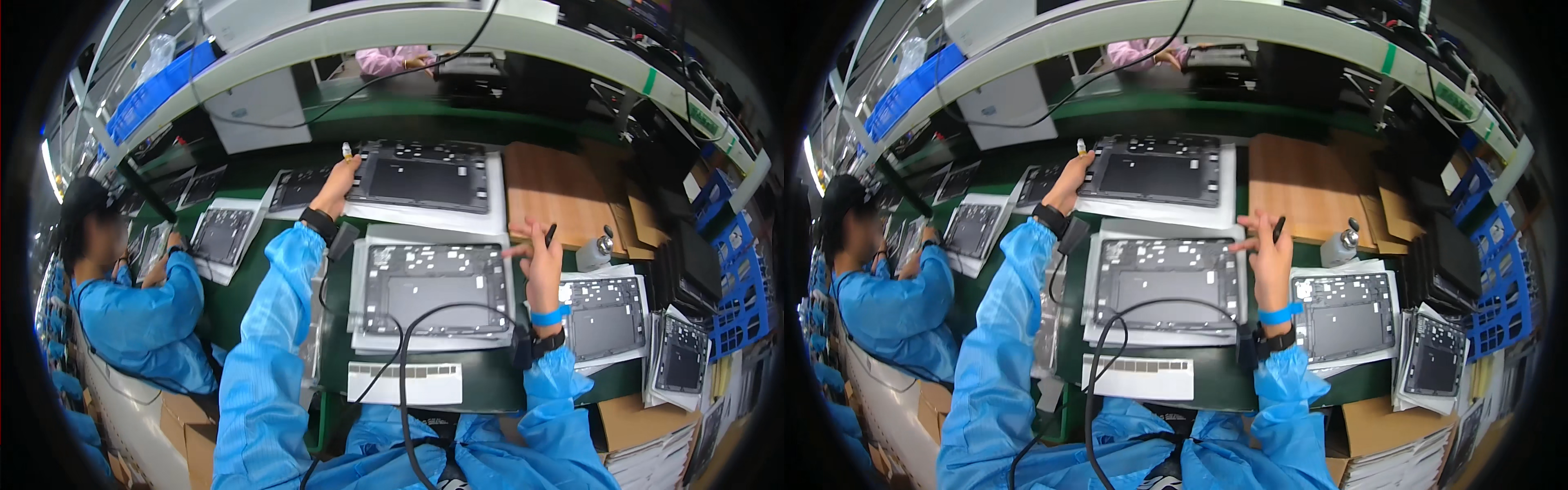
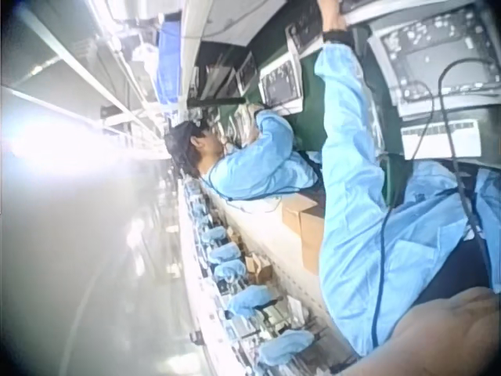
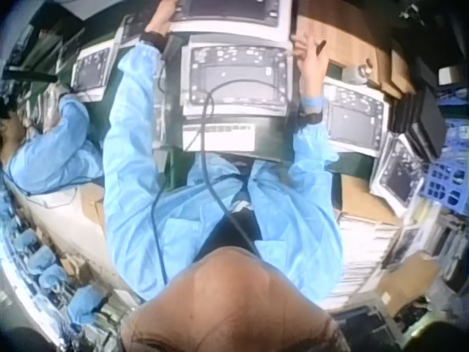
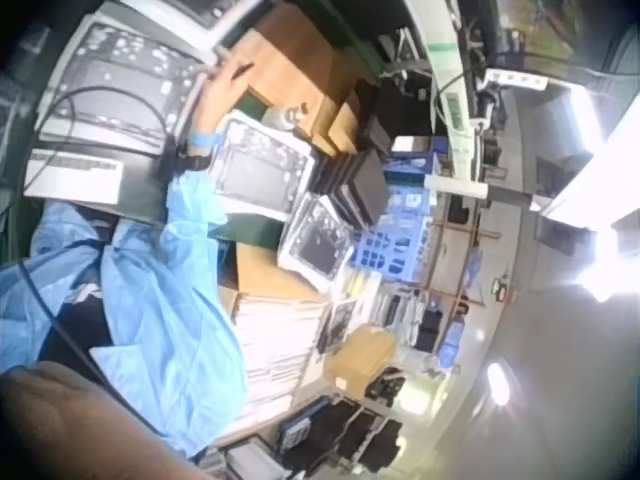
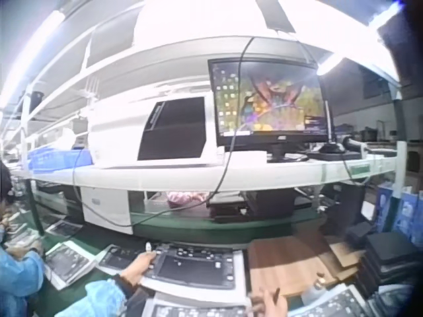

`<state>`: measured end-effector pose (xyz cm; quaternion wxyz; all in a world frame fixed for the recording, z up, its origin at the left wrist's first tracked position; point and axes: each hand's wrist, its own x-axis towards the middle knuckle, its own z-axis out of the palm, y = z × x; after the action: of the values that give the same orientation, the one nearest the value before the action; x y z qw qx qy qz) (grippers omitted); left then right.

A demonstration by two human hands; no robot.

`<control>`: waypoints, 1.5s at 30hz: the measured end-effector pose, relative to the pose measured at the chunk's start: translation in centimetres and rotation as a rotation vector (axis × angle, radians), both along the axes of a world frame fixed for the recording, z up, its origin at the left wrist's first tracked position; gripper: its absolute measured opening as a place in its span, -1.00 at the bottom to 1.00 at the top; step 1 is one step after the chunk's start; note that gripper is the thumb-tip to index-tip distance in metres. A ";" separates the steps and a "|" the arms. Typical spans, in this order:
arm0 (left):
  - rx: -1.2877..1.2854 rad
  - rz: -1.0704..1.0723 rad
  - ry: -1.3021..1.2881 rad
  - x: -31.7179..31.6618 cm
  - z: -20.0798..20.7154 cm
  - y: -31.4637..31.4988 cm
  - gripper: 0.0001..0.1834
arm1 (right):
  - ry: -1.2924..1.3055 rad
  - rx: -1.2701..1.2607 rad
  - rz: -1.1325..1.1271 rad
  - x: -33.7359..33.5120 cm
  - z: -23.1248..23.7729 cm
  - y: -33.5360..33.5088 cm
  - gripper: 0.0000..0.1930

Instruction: Apply yellow tape and inspect electronic panel assemblies on a production line.

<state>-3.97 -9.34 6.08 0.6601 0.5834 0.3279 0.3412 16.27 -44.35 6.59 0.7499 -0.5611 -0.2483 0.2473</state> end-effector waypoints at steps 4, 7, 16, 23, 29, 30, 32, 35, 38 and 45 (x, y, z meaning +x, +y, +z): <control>0.075 0.006 0.166 2.0 -6.9 9.9 -0.62 | 0.032 -0.027 -0.072 -0.3 -1.3 -2.9 -0.63; 0.148 0.041 0.340 3.2 -11.2 12.3 -0.57 | 0.048 -0.045 -0.128 -0.2 -1.6 -4.8 -0.65; 0.248 -0.169 0.312 1.3 0.8 1.0 -0.65 | -0.128 -0.146 -0.149 -1.1 -0.7 -5.8 -0.69; 0.128 -0.627 0.157 -5.9 5.3 -24.0 -0.06 | -0.364 -0.020 0.345 -11.2 4.4 -2.1 -0.76; 0.327 -0.421 0.193 -9.3 0.8 -29.9 -0.03 | -0.067 -0.083 0.444 -15.5 0.7 -2.7 -0.82; 0.693 -0.320 0.262 -9.6 0.3 -29.9 -0.07 | -0.212 -0.047 0.408 -13.6 -1.2 -2.1 -0.80; 0.924 -0.213 0.486 -10.6 -1.4 -28.7 -0.15 | -0.401 -0.350 0.451 -9.9 1.2 -0.1 -0.71; 1.119 -0.148 0.735 -11.8 -2.5 -27.8 -0.39 | -0.880 -0.584 0.349 -6.3 0.9 4.5 -0.68; 1.154 -0.150 0.740 -12.1 -4.1 -27.4 -0.51 | -1.000 -0.709 0.405 -6.5 0.3 7.6 -0.64; 1.117 -0.137 0.658 -12.1 -4.9 -27.0 -0.51 | -1.012 -0.793 0.380 -7.6 -1.2 10.3 -0.61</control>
<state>-16.03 -36.35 1.20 0.1429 0.9322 0.2484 0.2212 8.67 -34.04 5.35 0.2215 -0.7874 -0.5542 0.1543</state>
